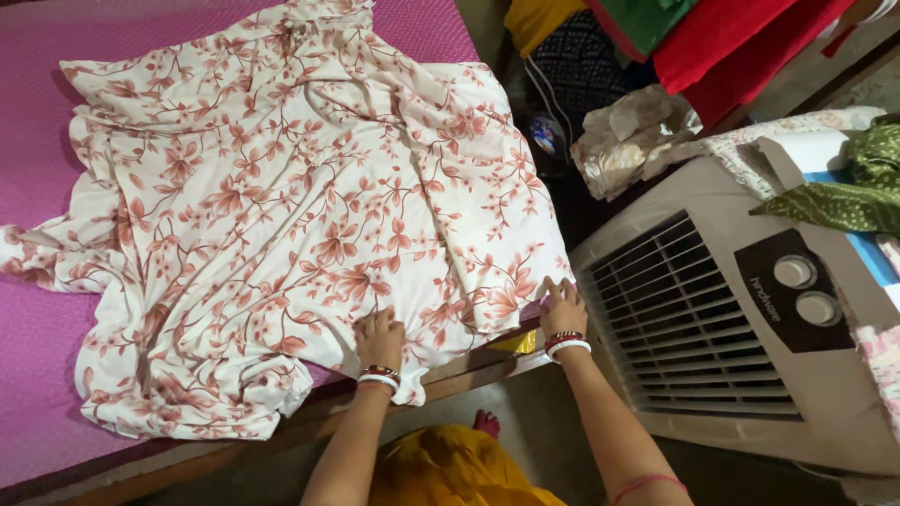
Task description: The person spreads a floral bedsheet over a bed with a pink mattress cover, smoothing the fabric by hand and tucking the edges under the mattress around the corners.
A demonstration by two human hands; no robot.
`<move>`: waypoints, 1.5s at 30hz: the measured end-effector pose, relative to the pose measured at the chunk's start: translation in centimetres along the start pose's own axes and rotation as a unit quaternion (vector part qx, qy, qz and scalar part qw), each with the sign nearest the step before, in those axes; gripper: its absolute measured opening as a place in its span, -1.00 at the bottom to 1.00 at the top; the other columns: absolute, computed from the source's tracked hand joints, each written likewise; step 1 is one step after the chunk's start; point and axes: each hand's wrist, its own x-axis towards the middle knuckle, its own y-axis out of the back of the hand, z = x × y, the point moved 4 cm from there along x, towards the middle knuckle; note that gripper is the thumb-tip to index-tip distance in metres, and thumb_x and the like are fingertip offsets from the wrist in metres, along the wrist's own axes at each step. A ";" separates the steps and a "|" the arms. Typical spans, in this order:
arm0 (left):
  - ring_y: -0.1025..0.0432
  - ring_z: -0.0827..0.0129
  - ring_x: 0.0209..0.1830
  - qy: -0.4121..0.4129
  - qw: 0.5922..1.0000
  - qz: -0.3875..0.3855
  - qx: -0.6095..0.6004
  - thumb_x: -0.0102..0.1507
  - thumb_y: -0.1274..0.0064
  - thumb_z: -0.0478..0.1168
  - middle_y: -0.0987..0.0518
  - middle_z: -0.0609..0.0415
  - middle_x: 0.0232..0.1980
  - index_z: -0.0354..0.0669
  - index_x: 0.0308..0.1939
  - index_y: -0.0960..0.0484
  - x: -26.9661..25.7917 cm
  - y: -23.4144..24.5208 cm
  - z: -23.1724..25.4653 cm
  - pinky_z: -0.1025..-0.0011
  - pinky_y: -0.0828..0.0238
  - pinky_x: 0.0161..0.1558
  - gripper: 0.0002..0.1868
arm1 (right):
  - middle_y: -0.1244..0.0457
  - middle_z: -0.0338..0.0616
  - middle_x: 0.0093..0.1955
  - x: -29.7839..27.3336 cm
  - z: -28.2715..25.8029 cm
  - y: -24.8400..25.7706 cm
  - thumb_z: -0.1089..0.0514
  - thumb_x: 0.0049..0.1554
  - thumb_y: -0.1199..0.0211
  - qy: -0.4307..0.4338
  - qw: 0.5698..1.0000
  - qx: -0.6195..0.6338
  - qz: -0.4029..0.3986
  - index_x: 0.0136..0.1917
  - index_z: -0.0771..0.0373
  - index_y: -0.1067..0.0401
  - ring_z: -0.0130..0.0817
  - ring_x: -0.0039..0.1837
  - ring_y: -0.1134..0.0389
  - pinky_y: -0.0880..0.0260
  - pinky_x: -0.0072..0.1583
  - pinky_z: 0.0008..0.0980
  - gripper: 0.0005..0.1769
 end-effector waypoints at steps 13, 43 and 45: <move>-0.19 -0.25 0.40 0.532 0.816 0.116 0.195 0.29 -0.11 -0.01 -0.37 -0.36 0.42 -0.37 0.26 -0.47 -6.3 9.3 -17.2 -0.16 -0.05 0.29 -0.41 | -0.16 0.22 0.42 1.8 5.1 1.8 0.25 0.07 -0.32 0.069 0.976 0.189 0.085 0.33 0.22 -0.37 0.22 0.36 -0.23 -0.32 0.30 -0.07 -0.46; -0.55 0.09 -0.21 -0.037 0.980 -0.056 -0.188 0.20 0.05 -0.38 -0.65 -0.04 -0.25 -0.12 -0.18 -0.63 8.7 -0.3 26.1 0.14 -0.52 -0.17 -0.81 | -0.25 0.17 0.33 8.4 3.0 3.7 0.26 -0.03 -0.29 0.258 0.913 0.309 0.067 0.30 0.27 -0.36 0.16 0.36 -0.26 -0.29 0.32 -0.09 -0.40; -0.55 0.01 -0.30 -0.056 0.964 -0.030 -0.259 0.17 0.04 -0.36 -0.64 -0.10 -0.32 -0.10 -0.21 -0.66 6.7 1.9 28.4 0.08 -0.50 -0.22 -0.80 | -0.29 0.11 0.29 7.6 2.3 4.1 0.27 -0.15 -0.33 0.330 0.915 0.210 0.103 0.21 0.23 -0.46 0.16 0.29 -0.28 -0.28 0.25 -0.03 -0.40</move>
